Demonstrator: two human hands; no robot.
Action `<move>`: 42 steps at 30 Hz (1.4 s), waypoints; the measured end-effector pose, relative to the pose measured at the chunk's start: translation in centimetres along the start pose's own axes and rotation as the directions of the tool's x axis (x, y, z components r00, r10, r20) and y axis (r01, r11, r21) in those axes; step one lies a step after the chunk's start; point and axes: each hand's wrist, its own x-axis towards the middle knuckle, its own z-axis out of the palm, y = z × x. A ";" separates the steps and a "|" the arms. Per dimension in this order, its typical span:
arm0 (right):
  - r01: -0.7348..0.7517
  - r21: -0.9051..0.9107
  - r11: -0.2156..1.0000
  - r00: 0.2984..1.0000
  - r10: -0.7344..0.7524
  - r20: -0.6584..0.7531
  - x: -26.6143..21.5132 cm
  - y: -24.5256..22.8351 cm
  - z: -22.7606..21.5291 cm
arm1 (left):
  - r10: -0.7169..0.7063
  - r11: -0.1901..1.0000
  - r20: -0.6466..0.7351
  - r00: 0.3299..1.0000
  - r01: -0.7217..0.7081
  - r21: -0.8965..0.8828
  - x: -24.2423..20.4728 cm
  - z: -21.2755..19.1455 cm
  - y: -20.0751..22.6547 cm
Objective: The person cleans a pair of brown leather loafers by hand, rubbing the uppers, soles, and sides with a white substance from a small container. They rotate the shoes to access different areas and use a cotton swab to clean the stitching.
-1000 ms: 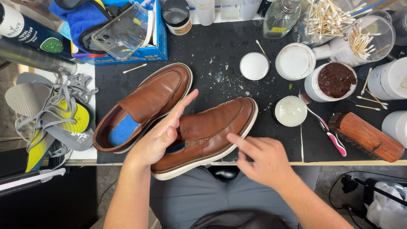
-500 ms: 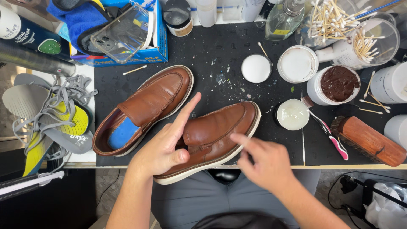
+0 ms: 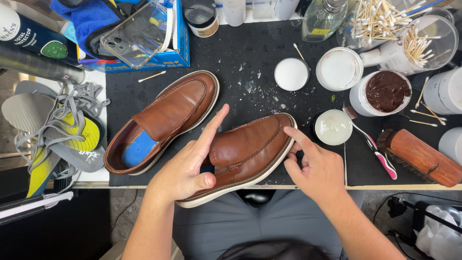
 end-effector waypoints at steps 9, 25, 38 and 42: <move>-0.064 0.020 0.998 0.998 0.064 0.027 0.2 0.0 0.1 | 0.009 1.000 0.000 1.000 -0.009 0.004 0.2 0.0 -0.2; 0.137 0.065 0.988 0.990 -0.135 -0.024 -1.3 0.0 1.1 | 0.019 0.999 -0.055 0.998 -0.017 0.049 0.5 -0.2 -0.7; 0.194 0.077 0.978 0.981 -0.192 -0.032 -1.8 -1.2 1.6 | 0.017 1.000 -0.028 0.999 -0.017 -0.011 0.5 -0.2 -0.6; -0.007 0.064 0.998 0.999 0.010 -0.043 -2.0 -0.8 2.1 | 0.043 0.999 -0.019 0.999 -0.043 0.014 0.5 -0.4 -0.4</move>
